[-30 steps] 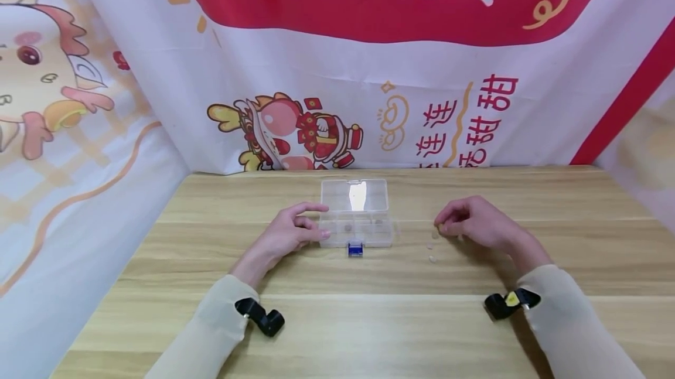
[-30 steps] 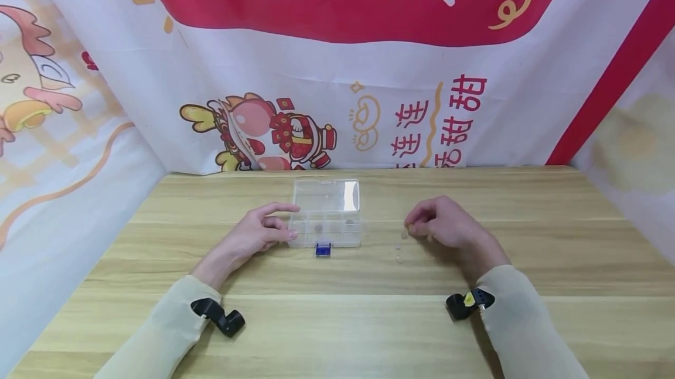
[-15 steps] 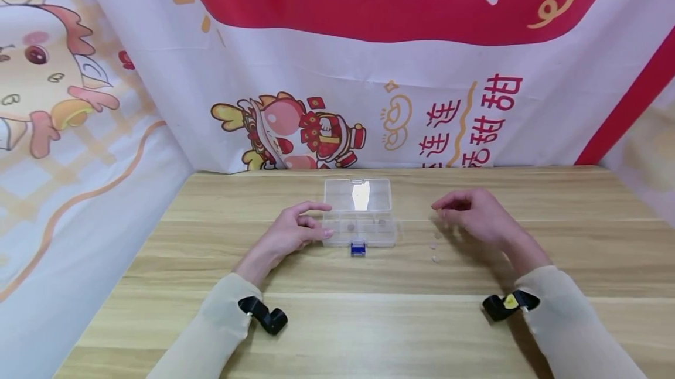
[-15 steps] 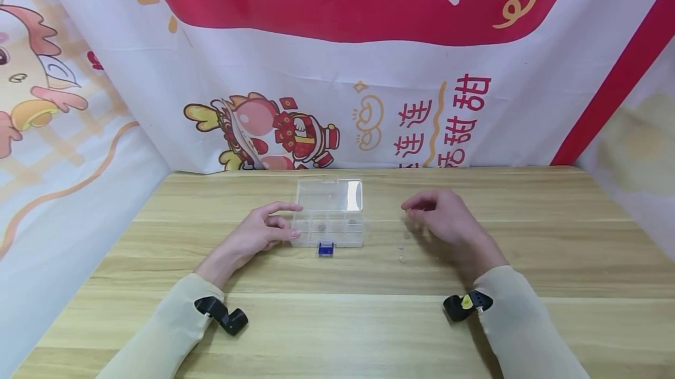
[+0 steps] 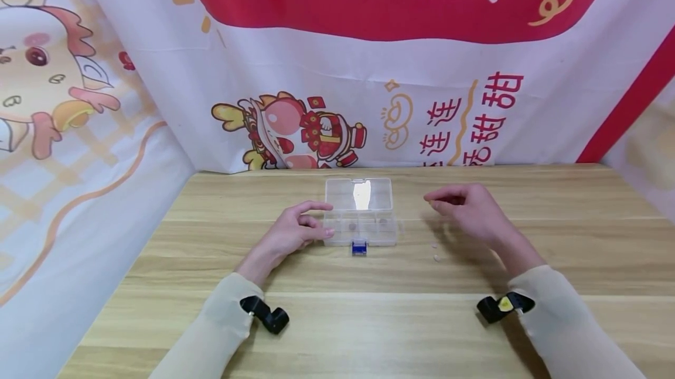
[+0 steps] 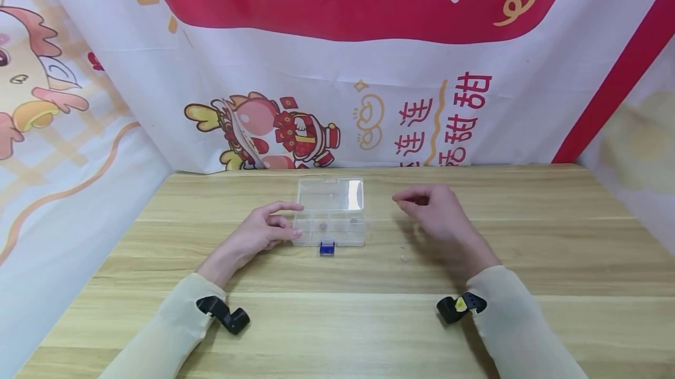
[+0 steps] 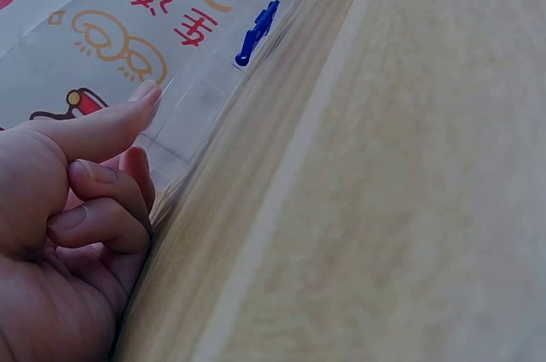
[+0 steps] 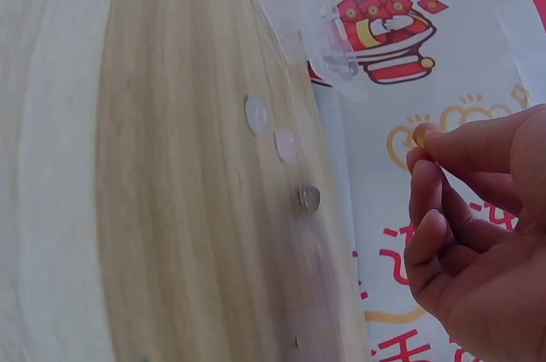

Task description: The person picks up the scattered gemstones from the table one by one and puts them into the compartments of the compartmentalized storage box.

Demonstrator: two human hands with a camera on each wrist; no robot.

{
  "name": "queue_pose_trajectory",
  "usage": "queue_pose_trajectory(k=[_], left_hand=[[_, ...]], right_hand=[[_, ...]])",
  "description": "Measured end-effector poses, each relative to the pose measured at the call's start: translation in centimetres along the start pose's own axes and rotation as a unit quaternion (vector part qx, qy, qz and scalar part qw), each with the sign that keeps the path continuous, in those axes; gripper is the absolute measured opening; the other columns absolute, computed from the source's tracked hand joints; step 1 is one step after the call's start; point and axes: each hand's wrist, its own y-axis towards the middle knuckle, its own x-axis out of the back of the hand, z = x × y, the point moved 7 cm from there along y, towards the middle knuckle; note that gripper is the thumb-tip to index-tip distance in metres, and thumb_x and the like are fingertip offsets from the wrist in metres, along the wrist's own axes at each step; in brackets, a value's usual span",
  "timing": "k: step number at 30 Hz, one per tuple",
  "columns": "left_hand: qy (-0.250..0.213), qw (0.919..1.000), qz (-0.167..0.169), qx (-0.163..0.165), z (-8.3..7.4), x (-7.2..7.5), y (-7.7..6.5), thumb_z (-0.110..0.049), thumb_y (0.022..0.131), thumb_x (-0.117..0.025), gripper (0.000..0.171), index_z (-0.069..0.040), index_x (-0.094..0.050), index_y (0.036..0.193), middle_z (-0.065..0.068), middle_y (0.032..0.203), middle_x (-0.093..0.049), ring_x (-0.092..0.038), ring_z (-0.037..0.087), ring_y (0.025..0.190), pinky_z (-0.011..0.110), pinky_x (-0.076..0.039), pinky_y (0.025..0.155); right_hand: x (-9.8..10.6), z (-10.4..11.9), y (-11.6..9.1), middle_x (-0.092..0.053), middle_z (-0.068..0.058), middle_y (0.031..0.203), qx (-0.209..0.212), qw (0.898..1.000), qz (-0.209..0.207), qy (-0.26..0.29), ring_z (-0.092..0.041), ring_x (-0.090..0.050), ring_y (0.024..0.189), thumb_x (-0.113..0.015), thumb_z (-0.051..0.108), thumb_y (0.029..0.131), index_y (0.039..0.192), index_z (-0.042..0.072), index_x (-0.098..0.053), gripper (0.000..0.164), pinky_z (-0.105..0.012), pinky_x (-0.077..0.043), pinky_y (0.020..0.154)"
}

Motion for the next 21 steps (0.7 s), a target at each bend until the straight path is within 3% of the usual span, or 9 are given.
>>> queue_pose_trajectory(k=[12,21], left_hand=[[-0.016,0.9998,0.002,-0.011,0.1,0.0,0.1,-0.013,0.090,-0.086,0.054,-0.021,-0.066,0.140,-0.002,0.081,-0.069,-0.047,0.011,0.062,0.022,-0.037,0.054],[-0.015,0.9998,0.002,-0.009,0.1,0.0,0.1,-0.013,0.089,-0.087,0.055,-0.021,-0.066,0.140,-0.002,0.081,-0.068,-0.047,0.010,0.062,0.022,-0.037,0.054]], right_hand=[[-0.8,1.0,0.1,-0.076,-0.018,0.125,0.005,1.000,-0.009,0.028,-0.006,-0.067,0.094,-0.071,0.016,0.103,0.127,0.004,-0.076,0.027,-0.024,-0.057,0.081],[-2.0,1.6,0.2,-0.077,-0.015,0.123,0.001,0.999,0.002,0.035,-0.015,-0.069,0.098,-0.072,0.012,0.101,0.124,0.005,-0.077,0.025,-0.028,-0.060,0.081]])
